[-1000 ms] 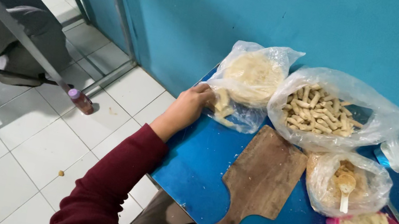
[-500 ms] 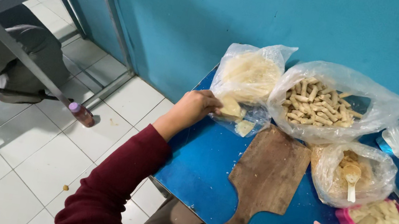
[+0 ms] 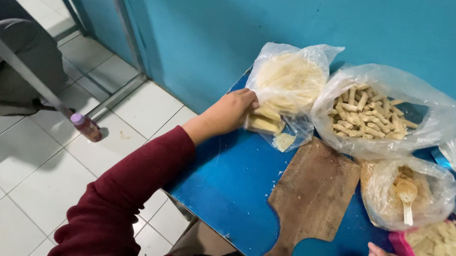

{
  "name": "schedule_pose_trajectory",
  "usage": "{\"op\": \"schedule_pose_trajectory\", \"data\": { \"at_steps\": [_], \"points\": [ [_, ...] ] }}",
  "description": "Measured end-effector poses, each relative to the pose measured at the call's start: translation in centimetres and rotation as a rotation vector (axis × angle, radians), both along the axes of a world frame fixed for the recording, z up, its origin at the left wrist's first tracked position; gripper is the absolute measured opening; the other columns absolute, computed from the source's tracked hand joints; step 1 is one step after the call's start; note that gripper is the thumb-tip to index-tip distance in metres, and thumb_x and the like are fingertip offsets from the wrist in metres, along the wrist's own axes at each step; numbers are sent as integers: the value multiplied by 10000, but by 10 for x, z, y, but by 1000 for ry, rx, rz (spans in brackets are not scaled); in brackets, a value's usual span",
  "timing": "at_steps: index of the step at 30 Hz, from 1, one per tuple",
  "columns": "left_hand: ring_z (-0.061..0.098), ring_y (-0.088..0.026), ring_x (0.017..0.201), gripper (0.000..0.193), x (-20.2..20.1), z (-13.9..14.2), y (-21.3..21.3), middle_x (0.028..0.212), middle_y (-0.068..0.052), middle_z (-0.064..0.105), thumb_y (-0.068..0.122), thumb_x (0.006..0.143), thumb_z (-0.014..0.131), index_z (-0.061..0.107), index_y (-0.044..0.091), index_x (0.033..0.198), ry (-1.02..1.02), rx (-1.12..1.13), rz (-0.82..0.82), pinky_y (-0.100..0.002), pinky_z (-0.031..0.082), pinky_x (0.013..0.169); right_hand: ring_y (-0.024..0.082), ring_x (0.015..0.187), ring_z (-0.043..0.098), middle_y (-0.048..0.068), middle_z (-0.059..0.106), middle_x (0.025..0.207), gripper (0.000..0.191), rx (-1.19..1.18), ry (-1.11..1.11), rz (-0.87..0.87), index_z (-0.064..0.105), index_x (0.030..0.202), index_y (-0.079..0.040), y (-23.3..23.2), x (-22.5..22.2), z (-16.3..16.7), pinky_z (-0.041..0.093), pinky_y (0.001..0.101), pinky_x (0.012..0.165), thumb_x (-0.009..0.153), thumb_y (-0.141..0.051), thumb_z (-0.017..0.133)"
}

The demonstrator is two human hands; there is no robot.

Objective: The person places thin square sheets on a wooden board, spoons brown powder from a plastic bag onto a sheet, folds the sheet over the filling, and sets the folded piece into a pink bowl. They repeat this cycle, occasionally pressing or repositioning sheets and reaching into the bag of puffed snack pieces.

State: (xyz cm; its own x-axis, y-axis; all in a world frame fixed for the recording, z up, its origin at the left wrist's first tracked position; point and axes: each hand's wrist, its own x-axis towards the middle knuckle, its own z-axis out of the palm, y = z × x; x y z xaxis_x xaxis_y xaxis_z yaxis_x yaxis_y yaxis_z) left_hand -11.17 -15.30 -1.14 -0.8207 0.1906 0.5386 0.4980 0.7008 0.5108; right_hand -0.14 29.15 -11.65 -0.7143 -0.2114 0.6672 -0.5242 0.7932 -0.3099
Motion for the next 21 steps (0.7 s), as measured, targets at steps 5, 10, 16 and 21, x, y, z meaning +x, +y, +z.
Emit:
{"op": "schedule_pose_trajectory", "data": {
  "at_steps": [5,10,16,21],
  "points": [
    [664,-336,865,207,-8,-6,1,924,-161,666,163,1069,482,607,0,1043,-18,306,-26,-425,531,791,276,930,682,94,719,977,177,107,37,-58,741,1165,-127,6,-3,6,517,367,877,997,-85,706],
    [592,-179,726,347,-2,-15,4,808,-92,615,275,1131,441,618,4,1004,-235,790,6,-327,514,676,263,943,678,83,716,1014,172,128,28,-43,726,1147,-127,-9,1,31,521,375,893,979,-96,703],
    [678,-138,734,392,7,-39,52,880,-78,697,332,1117,370,607,23,1071,-593,1141,-252,-287,590,717,320,1032,673,104,709,1057,264,140,24,159,686,1169,-104,-63,-2,88,521,421,960,908,-133,720],
    [686,-140,809,315,16,-70,136,953,-74,708,294,1114,412,599,41,1116,-825,1294,-420,-298,597,770,400,1096,616,206,656,1183,607,98,15,285,609,1264,-22,-115,-23,121,502,448,928,717,-194,810]
  ]
}}
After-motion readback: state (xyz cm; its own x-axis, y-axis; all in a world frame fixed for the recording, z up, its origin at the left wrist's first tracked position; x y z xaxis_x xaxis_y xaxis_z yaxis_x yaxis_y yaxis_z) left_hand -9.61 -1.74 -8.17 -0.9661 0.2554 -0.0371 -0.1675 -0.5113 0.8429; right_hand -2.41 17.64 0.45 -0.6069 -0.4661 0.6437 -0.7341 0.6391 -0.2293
